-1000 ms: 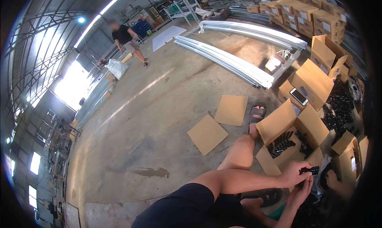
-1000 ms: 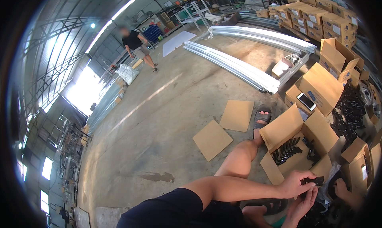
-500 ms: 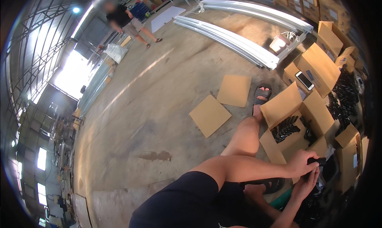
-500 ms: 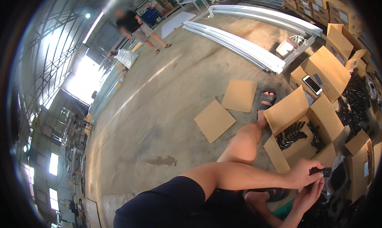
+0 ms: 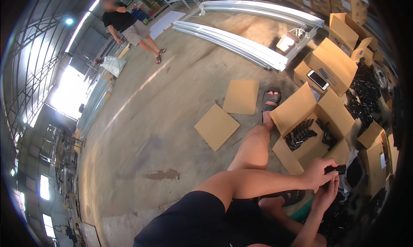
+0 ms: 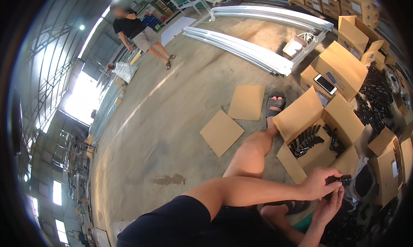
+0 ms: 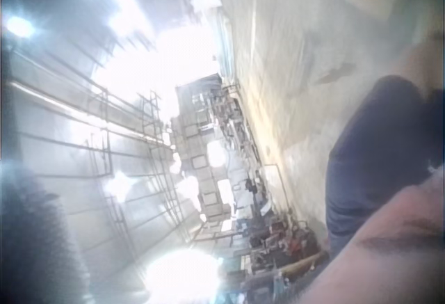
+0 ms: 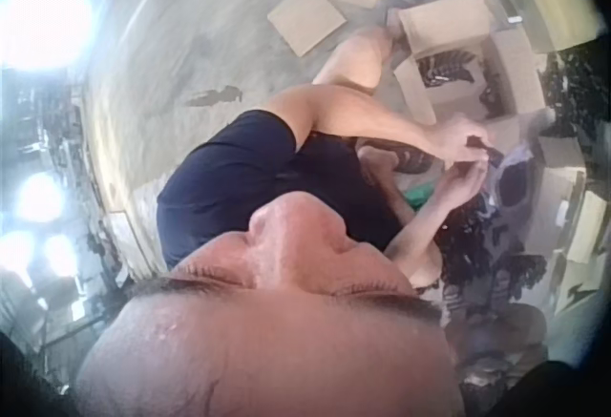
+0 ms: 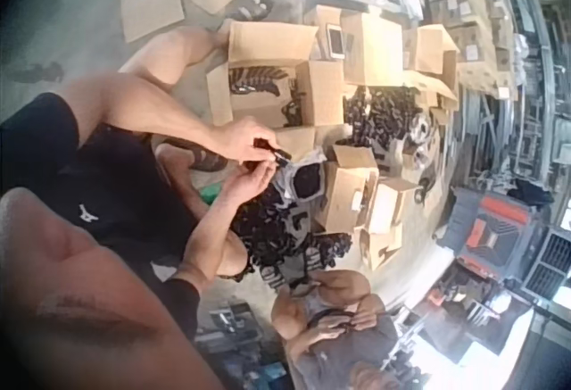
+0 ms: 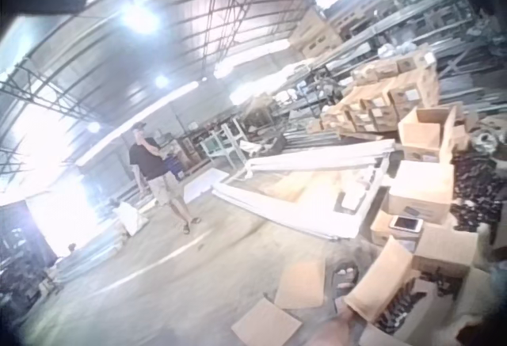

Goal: The person sits on the floor surrounded by cardboard boxes and repeatedly picks up small black plastic components. They manipulate the parts by hand, snapping pieces together and separating them, then place the items back into the boxes or onto the floor.

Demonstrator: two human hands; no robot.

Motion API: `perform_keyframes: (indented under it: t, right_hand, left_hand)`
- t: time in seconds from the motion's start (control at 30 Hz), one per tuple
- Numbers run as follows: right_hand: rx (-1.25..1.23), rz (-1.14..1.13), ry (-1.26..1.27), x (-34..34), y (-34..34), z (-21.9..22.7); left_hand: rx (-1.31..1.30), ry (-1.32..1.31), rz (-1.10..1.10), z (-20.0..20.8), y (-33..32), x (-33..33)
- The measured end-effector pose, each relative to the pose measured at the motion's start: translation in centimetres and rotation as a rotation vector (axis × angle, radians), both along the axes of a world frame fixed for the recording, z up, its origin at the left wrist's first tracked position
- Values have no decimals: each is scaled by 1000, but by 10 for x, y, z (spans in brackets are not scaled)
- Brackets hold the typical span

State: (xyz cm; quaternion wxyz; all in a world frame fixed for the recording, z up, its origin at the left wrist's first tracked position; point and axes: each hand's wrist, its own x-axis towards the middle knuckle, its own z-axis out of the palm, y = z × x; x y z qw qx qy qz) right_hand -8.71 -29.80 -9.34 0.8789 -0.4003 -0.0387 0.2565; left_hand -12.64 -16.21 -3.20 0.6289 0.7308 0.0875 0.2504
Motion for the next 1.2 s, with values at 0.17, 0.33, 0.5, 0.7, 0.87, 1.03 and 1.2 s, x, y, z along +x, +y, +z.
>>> perform_keyframes:
  t: [0.17, 0.33, 0.5, 0.7, 0.87, 1.03, 1.2]
  right_hand:
    - [-73, -76, 107, -7, 6, 17]
    - [5, 10, 18, -5, -5, -5]
    - [38, 38, 49, -2, -6, 3]
    - [-13, 51, 14, 6, -8, -6]
    - [-62, -34, 19, -2, -5, -4]
    - [-13, 70, 76, 2, -13, -13]
    - [0, 29, 28, 2, -12, -17]
  left_hand:
    - [-57, 58, -47, 4, 2, -2]
    - [6, -1, -11, -2, -1, -5]
    - [-66, 42, -21, 6, -1, -6]
    - [39, -48, 25, -11, -3, 0]
    - [17, 28, 8, -8, -3, 1]
    - [14, 47, 5, -6, 0, -4]
    - [-6, -53, -9, -4, 3, -1]
